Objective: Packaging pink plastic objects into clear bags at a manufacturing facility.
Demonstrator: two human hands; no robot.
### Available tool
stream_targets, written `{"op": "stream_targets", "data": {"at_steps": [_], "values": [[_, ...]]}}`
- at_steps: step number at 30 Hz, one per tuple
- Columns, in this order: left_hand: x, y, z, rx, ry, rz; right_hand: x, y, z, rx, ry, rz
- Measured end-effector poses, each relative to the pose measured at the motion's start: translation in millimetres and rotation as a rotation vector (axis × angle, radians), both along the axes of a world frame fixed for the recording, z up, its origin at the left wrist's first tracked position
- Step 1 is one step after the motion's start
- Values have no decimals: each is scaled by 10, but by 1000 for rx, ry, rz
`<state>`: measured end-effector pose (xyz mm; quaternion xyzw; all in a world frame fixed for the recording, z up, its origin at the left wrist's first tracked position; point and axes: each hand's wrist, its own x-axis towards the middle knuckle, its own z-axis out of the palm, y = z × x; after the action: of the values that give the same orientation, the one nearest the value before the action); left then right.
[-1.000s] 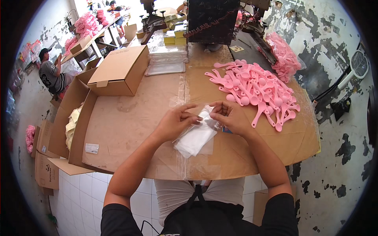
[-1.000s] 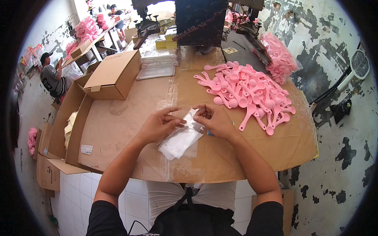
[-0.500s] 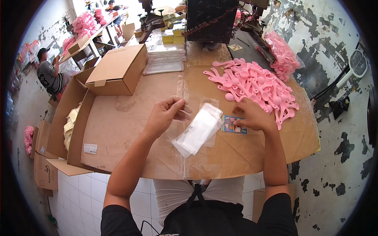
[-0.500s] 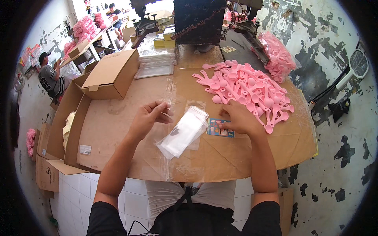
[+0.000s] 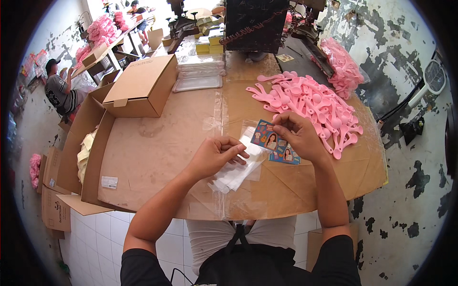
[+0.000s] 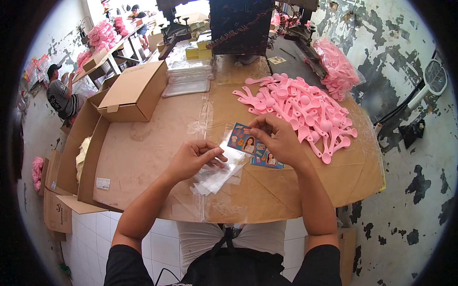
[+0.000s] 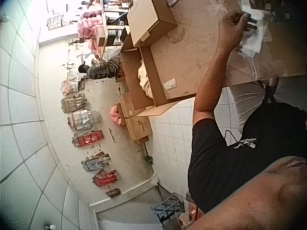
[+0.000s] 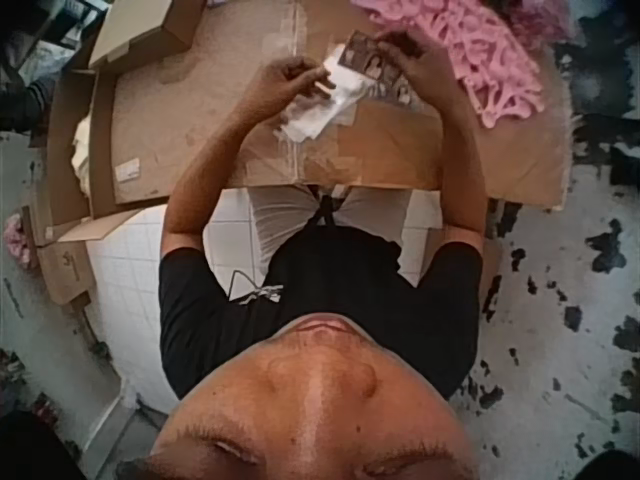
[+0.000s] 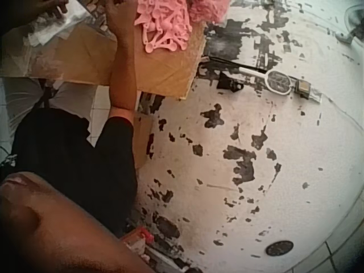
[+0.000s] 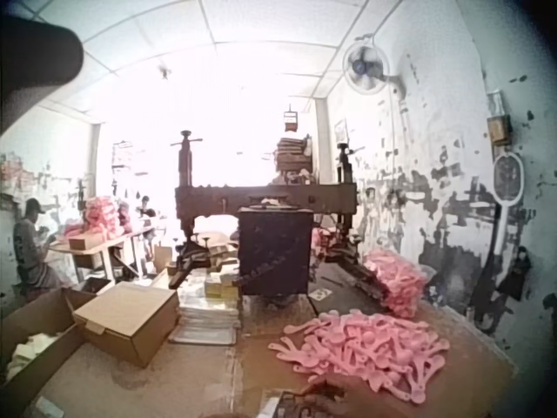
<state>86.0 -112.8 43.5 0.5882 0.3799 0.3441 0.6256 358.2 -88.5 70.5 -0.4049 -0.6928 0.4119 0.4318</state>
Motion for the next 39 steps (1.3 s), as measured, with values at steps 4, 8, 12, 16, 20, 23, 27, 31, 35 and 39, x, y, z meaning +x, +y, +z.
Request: {"op": "stream_targets", "data": {"at_steps": [4,8,12,16,20,23,27,31,35,39], "values": [[-19,-21,-23,-8,22,12,-79,-40,25,125,-53,19],[31,-45,-22,28,39,-29,-82,-75,65,329,-272,118],[60,-129,115,170,326,-76,-302,-198,-21,327,-269,177],[33,-39,-97,162,128,9,-342,-125,-154,151,66,-67],[23,3,-81,127,-73,148,-366,-150,-212,226,-22,20],[31,-13,-82,167,-59,170,-450,-229,-209,230,-100,126],[31,-23,-91,182,-1,187,-397,-163,-154,291,-173,209],[19,6,-104,142,-27,215,-23,195,-241,412,-332,-229],[52,9,-132,182,-31,186,102,447,-496,604,-771,-504],[31,-25,-94,182,-18,157,29,425,-454,416,-727,-530]]}}
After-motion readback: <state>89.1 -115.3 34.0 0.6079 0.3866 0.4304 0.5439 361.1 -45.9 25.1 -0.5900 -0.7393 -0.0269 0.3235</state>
